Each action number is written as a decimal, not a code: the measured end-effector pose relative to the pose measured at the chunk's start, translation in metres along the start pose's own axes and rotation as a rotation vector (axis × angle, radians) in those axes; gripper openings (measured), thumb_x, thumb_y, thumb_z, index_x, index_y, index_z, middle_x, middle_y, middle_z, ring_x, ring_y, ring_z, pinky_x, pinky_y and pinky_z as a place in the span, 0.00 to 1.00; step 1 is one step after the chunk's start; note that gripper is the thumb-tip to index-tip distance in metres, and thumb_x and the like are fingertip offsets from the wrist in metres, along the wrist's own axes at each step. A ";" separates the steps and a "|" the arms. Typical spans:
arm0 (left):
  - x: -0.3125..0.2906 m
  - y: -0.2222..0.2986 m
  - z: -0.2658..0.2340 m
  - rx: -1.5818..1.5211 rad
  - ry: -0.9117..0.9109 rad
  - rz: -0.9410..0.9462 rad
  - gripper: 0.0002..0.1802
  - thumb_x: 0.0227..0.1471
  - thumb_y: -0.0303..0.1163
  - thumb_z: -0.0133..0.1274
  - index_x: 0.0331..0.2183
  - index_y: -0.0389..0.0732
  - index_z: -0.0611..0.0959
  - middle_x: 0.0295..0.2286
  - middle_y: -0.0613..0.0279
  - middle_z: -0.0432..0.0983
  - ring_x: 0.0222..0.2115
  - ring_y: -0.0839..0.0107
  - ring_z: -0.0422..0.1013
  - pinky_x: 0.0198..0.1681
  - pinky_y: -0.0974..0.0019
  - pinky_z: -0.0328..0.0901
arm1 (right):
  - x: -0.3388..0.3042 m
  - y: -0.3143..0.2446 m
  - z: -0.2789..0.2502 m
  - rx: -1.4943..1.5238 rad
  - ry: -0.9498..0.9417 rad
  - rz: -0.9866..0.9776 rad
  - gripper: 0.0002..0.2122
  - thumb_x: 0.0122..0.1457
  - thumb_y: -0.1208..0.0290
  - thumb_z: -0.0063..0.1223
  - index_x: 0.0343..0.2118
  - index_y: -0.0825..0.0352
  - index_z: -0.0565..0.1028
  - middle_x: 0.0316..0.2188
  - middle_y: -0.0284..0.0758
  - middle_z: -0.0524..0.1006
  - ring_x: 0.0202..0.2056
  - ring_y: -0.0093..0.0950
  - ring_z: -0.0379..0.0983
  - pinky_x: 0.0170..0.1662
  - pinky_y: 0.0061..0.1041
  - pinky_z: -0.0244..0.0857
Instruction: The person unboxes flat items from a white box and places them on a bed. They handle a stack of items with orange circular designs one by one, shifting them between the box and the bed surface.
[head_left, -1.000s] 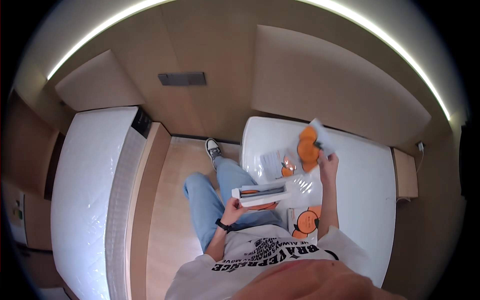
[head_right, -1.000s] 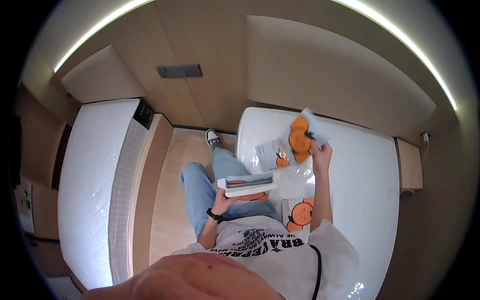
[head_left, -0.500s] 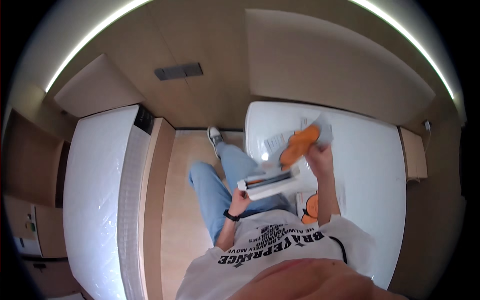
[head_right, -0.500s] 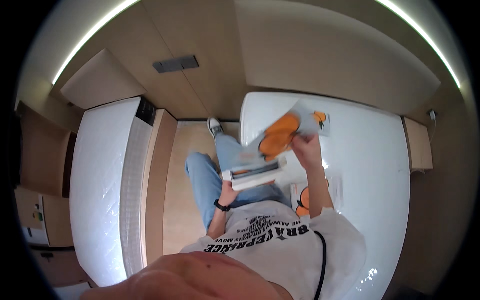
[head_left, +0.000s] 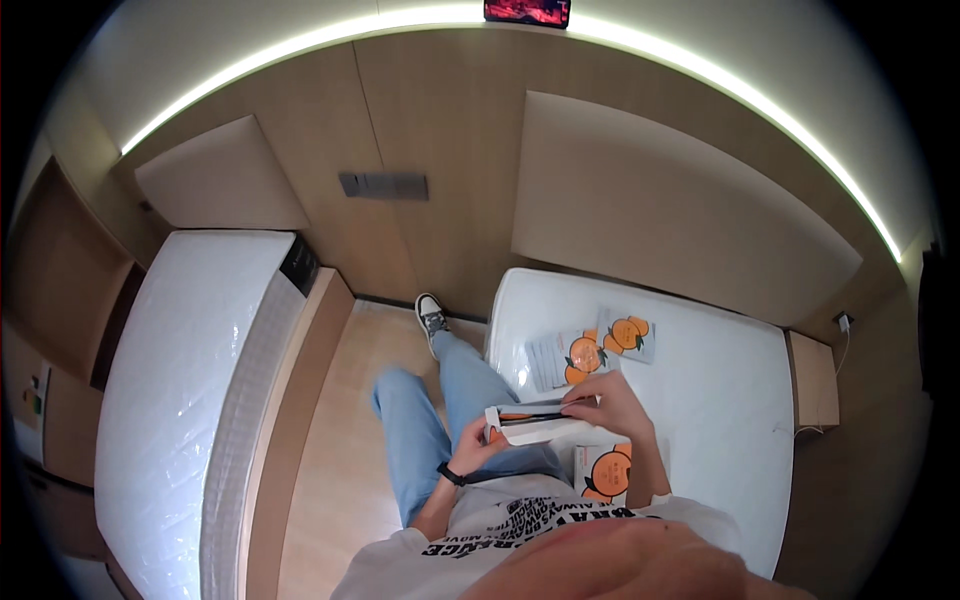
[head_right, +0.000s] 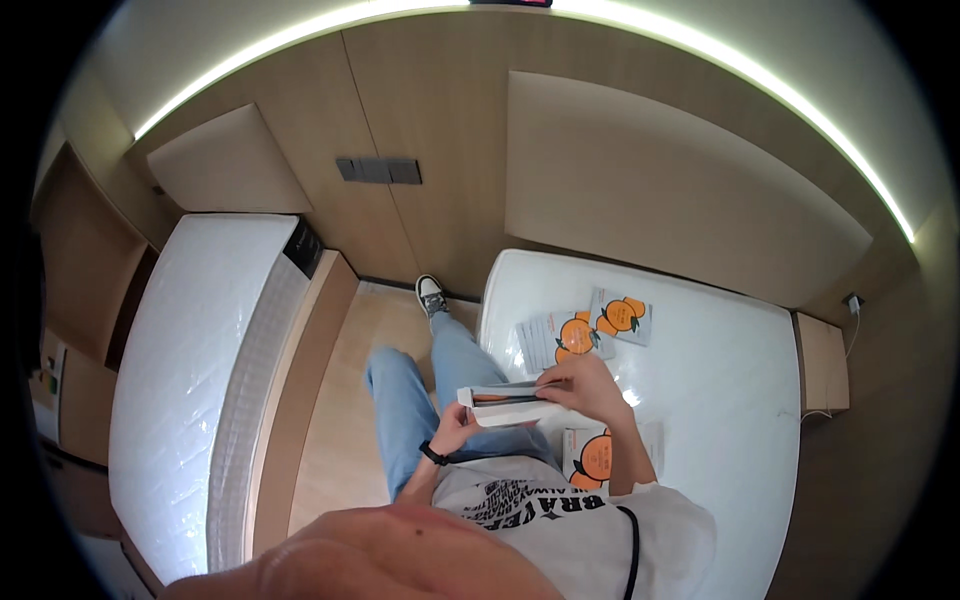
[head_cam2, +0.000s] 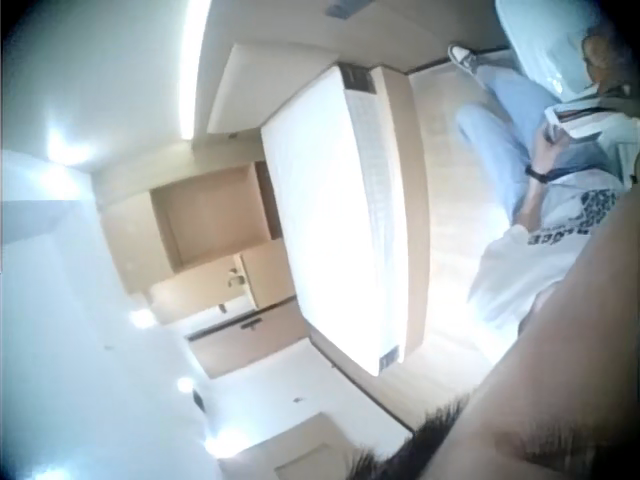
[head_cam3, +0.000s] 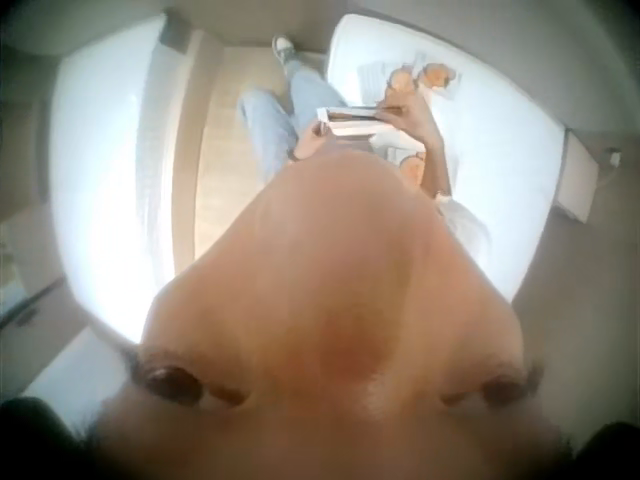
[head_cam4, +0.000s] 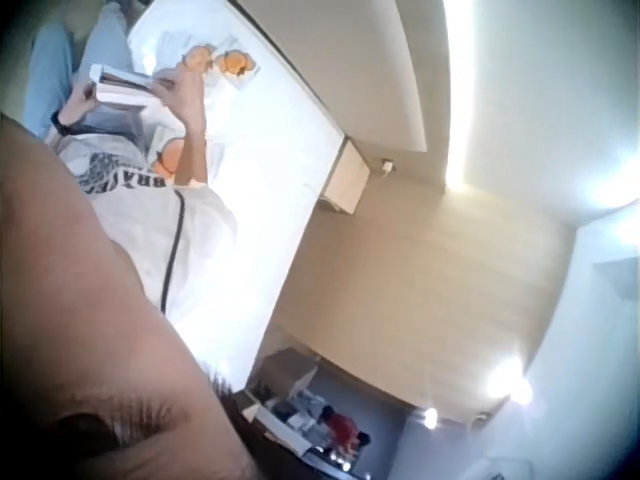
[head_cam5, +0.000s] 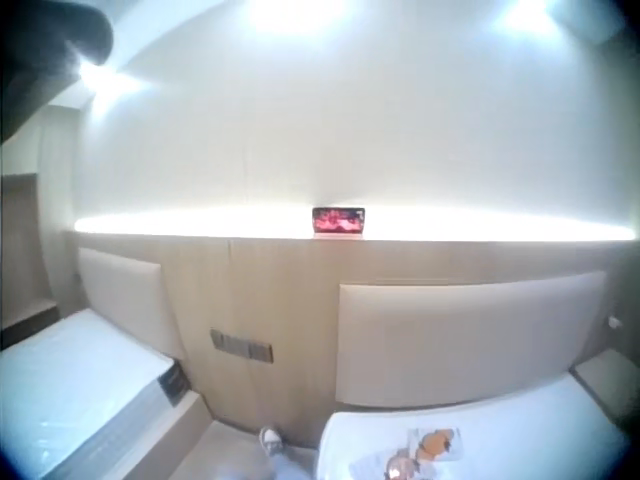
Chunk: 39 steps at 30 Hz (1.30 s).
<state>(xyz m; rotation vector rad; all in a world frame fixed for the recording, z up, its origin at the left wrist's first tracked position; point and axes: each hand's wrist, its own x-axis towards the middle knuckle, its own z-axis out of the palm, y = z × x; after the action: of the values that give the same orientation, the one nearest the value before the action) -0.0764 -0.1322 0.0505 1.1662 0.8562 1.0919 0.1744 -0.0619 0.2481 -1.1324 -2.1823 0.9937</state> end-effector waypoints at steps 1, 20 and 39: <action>-0.003 -0.001 0.003 0.015 0.022 0.081 0.24 0.47 0.22 0.56 0.49 0.35 0.73 0.40 0.66 0.73 0.41 0.78 0.66 0.46 0.72 0.62 | 0.001 0.002 0.002 0.003 -0.002 -0.002 0.05 0.45 0.75 0.63 0.26 0.67 0.81 0.21 0.35 0.78 0.21 0.25 0.73 0.26 0.22 0.64; 0.026 -0.005 0.017 -0.089 0.060 0.064 0.27 0.50 0.25 0.55 0.52 0.39 0.65 0.43 0.66 0.66 0.43 0.77 0.62 0.48 0.72 0.59 | -0.016 0.051 0.027 -0.332 0.153 -0.062 0.19 0.34 0.64 0.67 0.33 0.63 0.78 0.29 0.36 0.75 0.36 0.35 0.71 0.40 0.33 0.65; -0.026 0.209 0.068 -0.726 -1.129 0.952 0.17 0.51 0.44 0.56 0.29 0.38 0.79 0.32 0.59 0.73 0.31 0.62 0.70 0.35 0.55 0.66 | -0.186 0.221 0.022 -0.546 0.087 1.237 0.34 0.43 0.54 0.64 0.54 0.58 0.64 0.45 0.44 0.73 0.48 0.41 0.70 0.46 0.37 0.67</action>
<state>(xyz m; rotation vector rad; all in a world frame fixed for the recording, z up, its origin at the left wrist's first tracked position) -0.0630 -0.1678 0.2689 1.2710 -0.9983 1.0555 0.3672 -0.1390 0.0457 -2.8571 -1.5591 0.6806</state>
